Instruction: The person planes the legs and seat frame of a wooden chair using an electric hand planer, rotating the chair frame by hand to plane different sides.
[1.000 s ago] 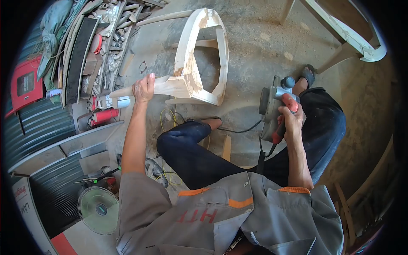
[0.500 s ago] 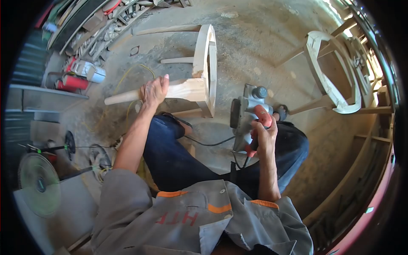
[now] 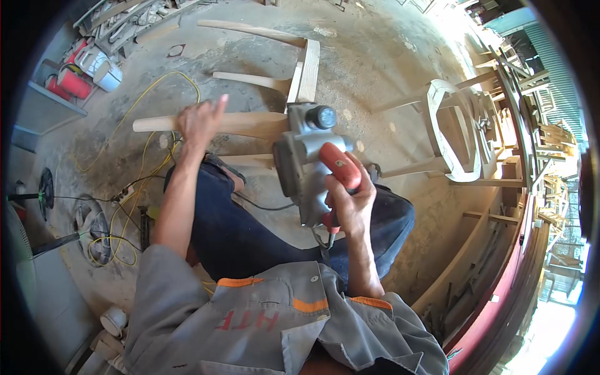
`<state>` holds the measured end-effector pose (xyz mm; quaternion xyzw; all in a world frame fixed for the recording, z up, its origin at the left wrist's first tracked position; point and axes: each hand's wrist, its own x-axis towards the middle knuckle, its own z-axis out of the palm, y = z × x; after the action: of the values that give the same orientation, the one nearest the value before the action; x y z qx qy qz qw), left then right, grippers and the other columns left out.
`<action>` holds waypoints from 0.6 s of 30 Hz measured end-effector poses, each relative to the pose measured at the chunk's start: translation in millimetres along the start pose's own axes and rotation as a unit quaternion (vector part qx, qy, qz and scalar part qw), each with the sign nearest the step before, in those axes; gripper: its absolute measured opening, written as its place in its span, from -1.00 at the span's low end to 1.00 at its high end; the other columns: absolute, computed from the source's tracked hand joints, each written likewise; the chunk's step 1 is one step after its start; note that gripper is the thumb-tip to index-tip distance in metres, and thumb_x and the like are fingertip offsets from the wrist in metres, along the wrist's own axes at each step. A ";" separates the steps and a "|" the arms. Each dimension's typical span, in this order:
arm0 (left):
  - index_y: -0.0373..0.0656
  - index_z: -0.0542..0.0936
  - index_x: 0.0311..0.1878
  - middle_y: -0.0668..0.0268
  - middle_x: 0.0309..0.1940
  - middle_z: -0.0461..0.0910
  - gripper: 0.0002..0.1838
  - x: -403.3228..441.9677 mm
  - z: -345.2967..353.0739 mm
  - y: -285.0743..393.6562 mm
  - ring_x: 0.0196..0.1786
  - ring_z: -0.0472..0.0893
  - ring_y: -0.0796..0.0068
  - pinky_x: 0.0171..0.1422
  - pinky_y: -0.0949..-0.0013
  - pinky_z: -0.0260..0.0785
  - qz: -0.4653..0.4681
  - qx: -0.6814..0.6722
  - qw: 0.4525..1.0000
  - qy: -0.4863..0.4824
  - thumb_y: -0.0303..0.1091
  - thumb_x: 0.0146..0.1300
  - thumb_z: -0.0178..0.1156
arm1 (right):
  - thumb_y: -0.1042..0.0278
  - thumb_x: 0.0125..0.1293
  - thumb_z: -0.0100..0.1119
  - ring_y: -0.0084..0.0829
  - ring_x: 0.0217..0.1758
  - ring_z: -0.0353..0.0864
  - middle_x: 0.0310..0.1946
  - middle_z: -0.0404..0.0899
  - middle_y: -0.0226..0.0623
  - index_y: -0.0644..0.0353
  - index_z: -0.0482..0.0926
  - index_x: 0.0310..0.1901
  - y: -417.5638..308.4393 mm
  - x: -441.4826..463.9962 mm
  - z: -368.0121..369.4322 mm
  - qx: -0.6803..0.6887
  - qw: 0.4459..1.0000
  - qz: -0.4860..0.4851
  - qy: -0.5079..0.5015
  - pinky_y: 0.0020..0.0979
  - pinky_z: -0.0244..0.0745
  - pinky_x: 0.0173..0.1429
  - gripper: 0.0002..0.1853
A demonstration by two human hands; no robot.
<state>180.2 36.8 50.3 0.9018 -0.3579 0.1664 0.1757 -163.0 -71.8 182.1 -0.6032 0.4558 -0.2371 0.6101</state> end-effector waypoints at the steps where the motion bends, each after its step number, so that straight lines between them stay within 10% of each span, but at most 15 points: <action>1: -0.13 0.67 -0.56 0.06 -0.60 0.67 -0.32 0.3 0.0 -6.9 -0.47 0.70 0.04 -0.23 0.01 0.49 0.025 -0.004 0.999 0.023 0.22 0.51 0.01 | 0.41 0.23 0.40 -0.65 -0.50 0.53 -0.27 0.67 -0.34 0.17 0.49 0.38 6.8 -2.0 10.0 -0.016 1.000 -0.017 0.008 -0.52 0.47 -0.43 -0.36; 10: -0.08 0.63 -0.63 0.14 -0.66 0.63 -0.43 17.1 1.6 -16.1 -0.49 0.66 0.11 -0.17 0.08 0.43 0.031 -0.049 0.996 0.069 0.08 0.47 0.14 | 0.22 0.23 0.52 -0.37 -0.02 0.68 0.06 0.67 -0.17 0.23 0.50 0.34 2.5 24.0 37.8 -0.167 0.982 -0.082 0.043 -0.36 0.60 0.11 -0.33; 15: -0.10 0.62 -0.61 0.15 -0.64 0.62 -0.43 18.8 -0.5 -18.6 -0.47 0.65 0.07 -0.15 0.06 0.43 0.036 -0.064 0.995 0.073 0.08 0.48 0.15 | 0.30 0.24 0.43 -0.62 -0.57 0.52 -0.37 0.66 -0.32 0.26 0.53 0.31 -33.8 40.2 54.9 -0.146 0.986 -0.056 0.054 -0.51 0.46 -0.51 -0.39; 18: -0.12 0.62 -0.58 0.15 -0.62 0.62 -0.45 16.8 1.3 -16.3 -0.45 0.64 0.04 -0.13 0.06 0.43 0.036 -0.077 0.994 0.067 0.06 0.48 0.16 | 0.30 0.23 0.44 -0.60 -0.54 0.55 -0.35 0.67 -0.31 0.28 0.54 0.29 -45.6 52.7 61.5 -0.154 0.983 -0.080 0.051 -0.49 0.48 -0.48 -0.40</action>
<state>203.4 37.5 53.0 0.8588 -0.3895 0.2051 0.2621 -74.4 -91.3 202.4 -0.7119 0.4675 -0.2425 0.4646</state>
